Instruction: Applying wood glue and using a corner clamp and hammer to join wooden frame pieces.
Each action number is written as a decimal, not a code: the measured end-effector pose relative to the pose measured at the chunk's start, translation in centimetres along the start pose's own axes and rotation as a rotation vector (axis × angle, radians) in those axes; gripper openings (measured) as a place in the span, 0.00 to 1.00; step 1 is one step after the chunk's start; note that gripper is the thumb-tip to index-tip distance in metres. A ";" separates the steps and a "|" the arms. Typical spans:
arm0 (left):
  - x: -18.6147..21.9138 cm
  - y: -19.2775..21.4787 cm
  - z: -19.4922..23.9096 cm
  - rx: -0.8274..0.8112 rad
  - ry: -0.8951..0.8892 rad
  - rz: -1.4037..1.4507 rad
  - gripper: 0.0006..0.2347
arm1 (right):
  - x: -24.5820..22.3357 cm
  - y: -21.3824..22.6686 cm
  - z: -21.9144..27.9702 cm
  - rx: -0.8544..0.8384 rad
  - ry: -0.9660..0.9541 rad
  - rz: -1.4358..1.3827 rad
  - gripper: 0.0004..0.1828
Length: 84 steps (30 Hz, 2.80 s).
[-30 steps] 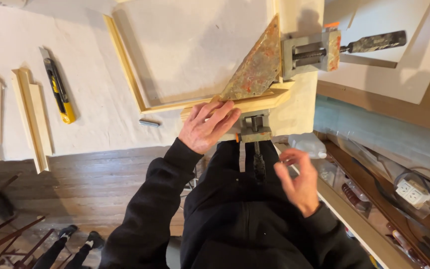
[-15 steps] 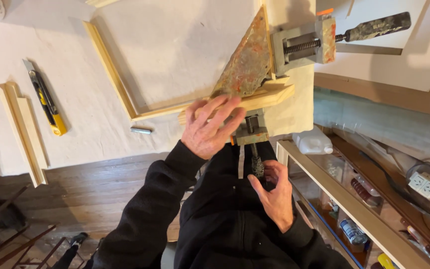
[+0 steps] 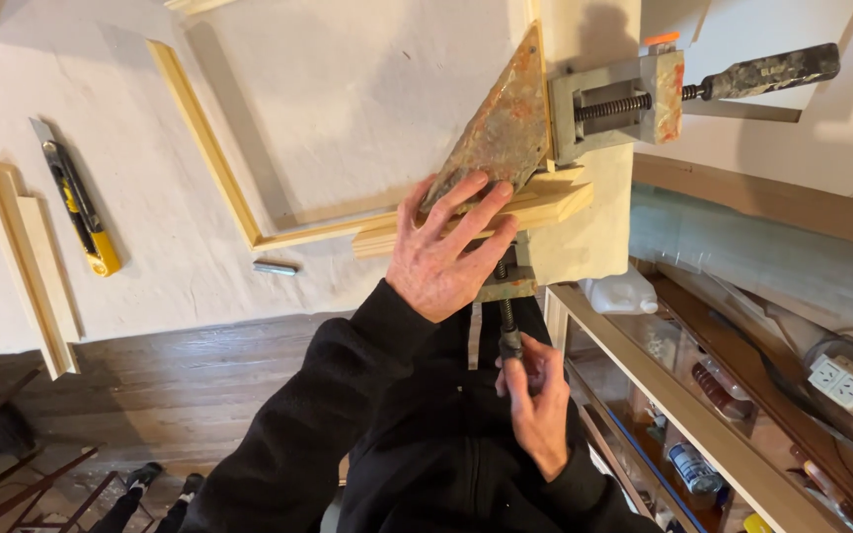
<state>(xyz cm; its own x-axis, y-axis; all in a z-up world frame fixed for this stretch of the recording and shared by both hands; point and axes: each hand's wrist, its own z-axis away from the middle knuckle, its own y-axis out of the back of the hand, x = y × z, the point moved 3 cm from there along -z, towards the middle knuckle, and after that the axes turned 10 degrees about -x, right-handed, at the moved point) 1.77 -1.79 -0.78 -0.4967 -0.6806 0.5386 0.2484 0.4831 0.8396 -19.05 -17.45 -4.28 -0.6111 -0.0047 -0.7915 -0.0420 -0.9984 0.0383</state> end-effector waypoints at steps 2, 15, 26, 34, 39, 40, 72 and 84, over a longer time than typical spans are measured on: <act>0.1 0.2 -0.1 0.005 -0.003 0.005 0.11 | 2.0 0.5 -0.6 -0.133 -0.143 -0.425 0.18; 0.5 -0.1 -0.3 0.039 0.006 -0.026 0.10 | -1.2 0.1 0.6 -0.008 0.049 0.146 0.19; 0.2 -0.3 -0.1 0.040 0.000 -0.035 0.11 | 2.4 0.0 -1.3 -0.324 -0.292 -0.852 0.25; 0.3 -0.4 0.2 0.063 0.003 -0.028 0.10 | 1.1 -0.1 0.4 -0.091 0.009 -0.042 0.18; 0.0 -0.3 0.2 0.052 0.006 -0.011 0.10 | 5.0 0.2 -0.3 -0.355 -0.388 -0.994 0.18; 0.0 -0.2 0.2 0.050 0.005 -0.006 0.10 | 5.8 0.7 -0.3 -0.350 -0.389 -0.994 0.18; 0.3 1.3 -5.5 -0.099 -0.108 0.042 0.25 | -30.8 4.3 -20.5 -0.381 0.512 0.742 0.22; 0.0 0.2 -5.8 -0.229 -0.060 -0.078 0.26 | -26.7 3.0 -35.7 -0.591 0.622 1.051 0.18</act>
<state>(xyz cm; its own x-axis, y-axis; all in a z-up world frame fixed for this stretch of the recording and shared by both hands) 6.60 -4.87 -0.25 -0.5691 -0.6735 0.4717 0.3860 0.2877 0.8765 25.36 -22.33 -4.79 0.3182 -0.6406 -0.6988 0.6584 -0.3810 0.6491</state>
